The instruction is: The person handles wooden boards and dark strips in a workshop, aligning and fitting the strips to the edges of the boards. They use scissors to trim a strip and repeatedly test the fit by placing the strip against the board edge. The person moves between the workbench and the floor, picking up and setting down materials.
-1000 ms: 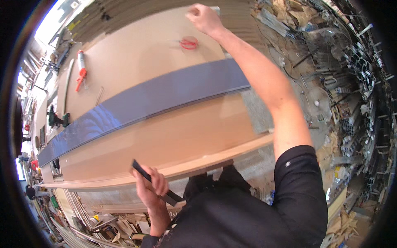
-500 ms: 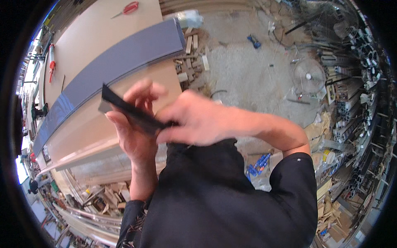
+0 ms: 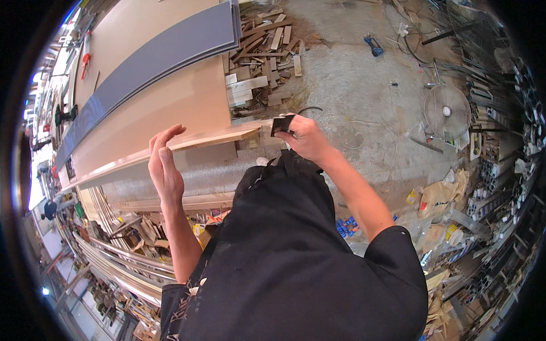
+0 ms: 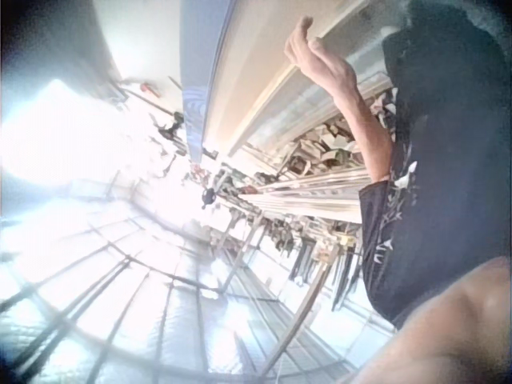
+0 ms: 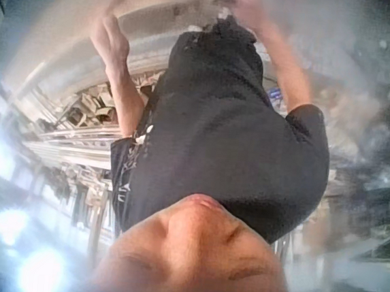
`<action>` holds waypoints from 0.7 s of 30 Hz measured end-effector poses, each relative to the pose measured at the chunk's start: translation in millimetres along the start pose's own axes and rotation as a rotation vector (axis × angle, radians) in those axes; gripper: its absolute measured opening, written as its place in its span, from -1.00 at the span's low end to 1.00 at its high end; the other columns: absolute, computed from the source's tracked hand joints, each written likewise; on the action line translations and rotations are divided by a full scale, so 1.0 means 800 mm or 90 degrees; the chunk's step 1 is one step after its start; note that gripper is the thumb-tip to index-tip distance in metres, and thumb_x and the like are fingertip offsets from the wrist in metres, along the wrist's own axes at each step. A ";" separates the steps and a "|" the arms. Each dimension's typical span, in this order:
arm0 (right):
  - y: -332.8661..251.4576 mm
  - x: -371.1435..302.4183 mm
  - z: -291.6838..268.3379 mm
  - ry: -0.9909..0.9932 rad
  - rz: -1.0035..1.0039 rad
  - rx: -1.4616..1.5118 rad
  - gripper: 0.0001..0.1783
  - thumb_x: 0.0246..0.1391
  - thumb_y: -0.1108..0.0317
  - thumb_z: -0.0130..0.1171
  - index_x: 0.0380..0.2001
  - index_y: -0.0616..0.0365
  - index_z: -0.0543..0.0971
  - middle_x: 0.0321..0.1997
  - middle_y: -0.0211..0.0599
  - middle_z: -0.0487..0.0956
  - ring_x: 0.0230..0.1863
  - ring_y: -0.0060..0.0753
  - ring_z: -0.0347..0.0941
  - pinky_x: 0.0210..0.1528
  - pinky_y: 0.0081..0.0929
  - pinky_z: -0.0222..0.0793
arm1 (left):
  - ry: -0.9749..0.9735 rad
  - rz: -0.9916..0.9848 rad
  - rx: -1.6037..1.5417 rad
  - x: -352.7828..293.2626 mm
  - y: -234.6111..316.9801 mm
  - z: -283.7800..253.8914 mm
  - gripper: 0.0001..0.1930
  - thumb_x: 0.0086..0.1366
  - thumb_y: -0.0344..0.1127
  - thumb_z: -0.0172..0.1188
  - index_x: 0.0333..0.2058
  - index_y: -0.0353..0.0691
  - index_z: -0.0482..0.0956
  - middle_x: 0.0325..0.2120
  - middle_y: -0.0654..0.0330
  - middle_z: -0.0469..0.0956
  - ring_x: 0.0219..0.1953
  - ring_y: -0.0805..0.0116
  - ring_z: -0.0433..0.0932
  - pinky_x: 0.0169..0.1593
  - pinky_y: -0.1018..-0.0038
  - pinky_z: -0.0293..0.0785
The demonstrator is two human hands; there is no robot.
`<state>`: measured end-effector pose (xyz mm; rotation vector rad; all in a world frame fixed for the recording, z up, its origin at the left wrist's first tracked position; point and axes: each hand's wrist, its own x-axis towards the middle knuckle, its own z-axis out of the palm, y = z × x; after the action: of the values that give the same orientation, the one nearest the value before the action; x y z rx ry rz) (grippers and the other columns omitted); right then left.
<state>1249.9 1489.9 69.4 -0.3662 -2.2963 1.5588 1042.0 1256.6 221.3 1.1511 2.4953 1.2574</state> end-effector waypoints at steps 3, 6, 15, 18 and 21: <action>0.012 0.006 0.023 0.012 -0.122 -0.050 -0.73 -0.01 0.62 0.41 -0.20 0.18 0.70 -0.21 -0.20 0.69 -0.19 -0.11 0.66 -0.12 -0.33 0.59 | 0.056 0.006 0.037 -0.018 -0.010 -0.003 -0.46 0.60 0.03 -0.17 -0.02 -0.31 0.67 -0.07 0.08 0.67 0.13 0.09 0.49 0.28 0.22 0.31; 0.009 0.018 0.031 0.008 -0.211 -0.114 -0.70 -0.02 0.63 0.41 -0.18 0.16 0.67 -0.20 -0.21 0.70 -0.20 -0.13 0.67 -0.14 -0.34 0.61 | 0.091 0.015 0.055 -0.031 -0.016 -0.009 -0.50 0.59 -0.01 -0.12 -0.01 -0.30 0.67 -0.06 0.11 0.67 0.15 0.08 0.47 0.30 0.22 0.29; -0.016 0.031 0.034 0.024 -0.258 -0.251 -0.80 -0.04 0.58 0.42 -0.29 0.21 0.68 -0.27 -0.20 0.69 -0.30 -0.11 0.65 -0.28 -0.30 0.60 | 0.229 -0.019 -0.049 -0.099 -0.034 -0.013 -0.53 0.62 -0.10 -0.11 -0.04 -0.35 0.69 -0.06 0.13 0.68 0.12 0.24 0.48 0.25 0.33 0.33; -0.015 0.033 0.032 0.037 -0.283 -0.326 -0.82 -0.05 0.51 0.47 -0.34 0.20 0.68 -0.35 -0.18 0.68 -0.40 -0.15 0.65 -0.37 -0.32 0.58 | 0.271 -0.074 -0.075 -0.136 -0.045 -0.008 -0.58 0.62 -0.15 -0.09 -0.05 -0.36 0.68 -0.07 0.12 0.68 0.08 0.27 0.52 0.23 0.35 0.35; -0.018 0.036 0.033 0.028 -0.243 -0.341 -0.83 -0.03 0.49 0.47 -0.33 0.19 0.68 -0.38 -0.17 0.67 -0.43 -0.20 0.65 -0.39 -0.35 0.57 | 0.328 -0.163 -0.123 -0.179 -0.042 0.002 -0.61 0.63 -0.20 -0.09 -0.05 -0.38 0.67 -0.09 0.11 0.68 0.03 0.31 0.57 0.21 0.37 0.38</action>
<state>1212.2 1473.4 77.6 -0.0742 -2.5347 0.7417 1123.8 1148.7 165.1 0.4830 2.6538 1.8465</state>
